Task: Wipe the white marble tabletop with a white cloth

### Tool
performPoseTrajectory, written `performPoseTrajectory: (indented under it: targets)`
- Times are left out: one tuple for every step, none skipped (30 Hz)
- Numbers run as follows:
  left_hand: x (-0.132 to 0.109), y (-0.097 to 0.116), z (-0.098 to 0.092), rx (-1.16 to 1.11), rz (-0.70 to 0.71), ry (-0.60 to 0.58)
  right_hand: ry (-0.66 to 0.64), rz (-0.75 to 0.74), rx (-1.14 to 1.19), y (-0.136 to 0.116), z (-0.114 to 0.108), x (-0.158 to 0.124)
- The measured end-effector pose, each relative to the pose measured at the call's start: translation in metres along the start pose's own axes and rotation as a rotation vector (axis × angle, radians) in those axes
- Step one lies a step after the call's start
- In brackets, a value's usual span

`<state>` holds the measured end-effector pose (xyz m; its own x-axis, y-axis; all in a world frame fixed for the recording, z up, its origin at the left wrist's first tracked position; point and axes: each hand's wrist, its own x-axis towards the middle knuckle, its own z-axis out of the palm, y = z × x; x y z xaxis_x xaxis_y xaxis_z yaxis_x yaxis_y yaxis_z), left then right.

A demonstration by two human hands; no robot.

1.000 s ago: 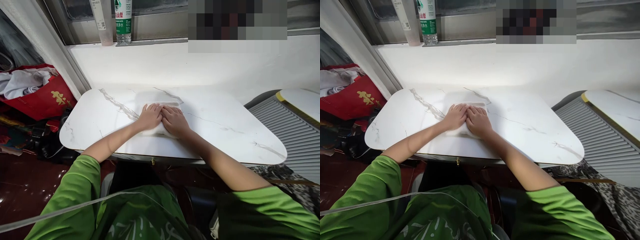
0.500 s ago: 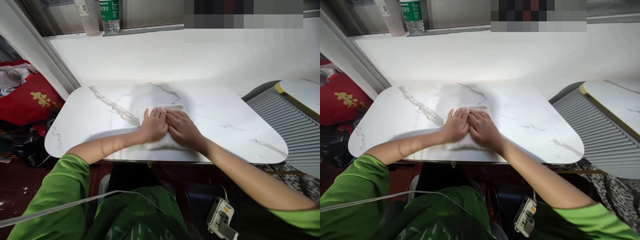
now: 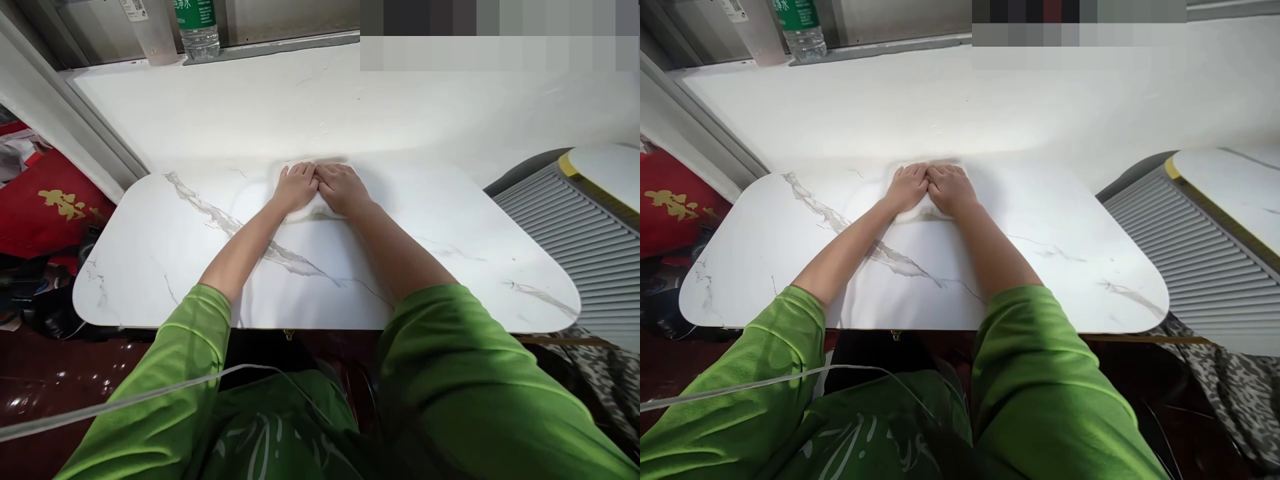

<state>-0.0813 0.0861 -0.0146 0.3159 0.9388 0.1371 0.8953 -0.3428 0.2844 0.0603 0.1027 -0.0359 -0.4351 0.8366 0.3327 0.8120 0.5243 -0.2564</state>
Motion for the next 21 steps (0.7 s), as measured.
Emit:
performPoseTrajectory:
  targets:
    - [-0.004,0.002,-0.001,0.001,0.004,-0.007,0.003,-0.002,-0.001,-0.001,-0.001,-0.004]
    - [-0.008,0.004,-0.002,0.002,0.007,-0.016,0.004,-0.006,-0.001,-0.003,-0.002,-0.010]
    - [-0.013,0.008,-0.003,0.004,0.010,-0.026,0.006,-0.012,0.000,-0.005,-0.004,-0.017]
    - [-0.019,0.012,-0.003,0.006,0.016,-0.036,0.006,-0.019,-0.001,-0.007,-0.007,-0.025]
    - [-0.026,0.018,-0.003,0.009,0.020,-0.042,0.007,-0.026,-0.003,-0.009,-0.010,-0.034]
    - [-0.033,0.025,-0.003,0.013,0.023,-0.046,0.007,-0.034,-0.006,-0.011,-0.014,-0.045]
    - [-0.041,0.033,-0.002,0.015,0.026,-0.052,0.009,-0.043,-0.010,-0.012,-0.018,-0.057]
    - [-0.050,0.043,-0.001,0.015,0.030,-0.058,0.012,-0.052,-0.013,-0.013,-0.023,-0.070]
    - [-0.059,0.053,0.001,0.016,0.031,-0.063,0.016,-0.063,-0.014,-0.013,-0.029,-0.083]
    - [-0.068,0.064,0.003,0.016,0.032,-0.068,0.018,-0.076,-0.013,-0.013,-0.034,-0.098]
    - [-0.077,0.076,0.006,0.016,0.038,-0.076,0.017,-0.091,-0.011,-0.012,-0.040,-0.113]
    - [-0.086,0.088,0.008,0.016,0.050,-0.084,0.015,-0.104,-0.009,-0.011,-0.046,-0.127]
    - [-0.095,0.099,0.010,0.014,0.066,-0.089,0.010,-0.114,-0.010,-0.010,-0.052,-0.141]
    - [-0.102,0.108,0.012,0.009,0.085,-0.095,0.007,-0.121,-0.013,-0.009,-0.057,-0.154]
    - [-0.108,0.117,0.013,0.000,0.105,-0.104,0.007,-0.125,-0.019,-0.007,-0.062,-0.164]
    - [-0.111,0.124,0.014,-0.011,0.123,-0.114,0.012,-0.124,-0.025,-0.006,-0.066,-0.173]
    - [-0.113,0.129,0.015,-0.021,0.135,-0.123,0.021,-0.121,-0.031,-0.004,-0.069,-0.179]
    - [-0.112,0.132,0.016,-0.030,0.141,-0.132,0.031,-0.116,-0.035,-0.002,-0.072,-0.182]
    - [-0.108,0.133,0.016,-0.039,0.144,-0.141,0.041,-0.111,-0.036,0.001,-0.072,-0.181]
    - [-0.102,0.132,0.017,-0.048,0.144,-0.144,0.049,-0.105,-0.036,0.004,-0.072,-0.178]
    - [-0.094,0.130,0.018,-0.057,0.144,-0.141,0.052,-0.100,-0.035,0.009,-0.071,-0.171]
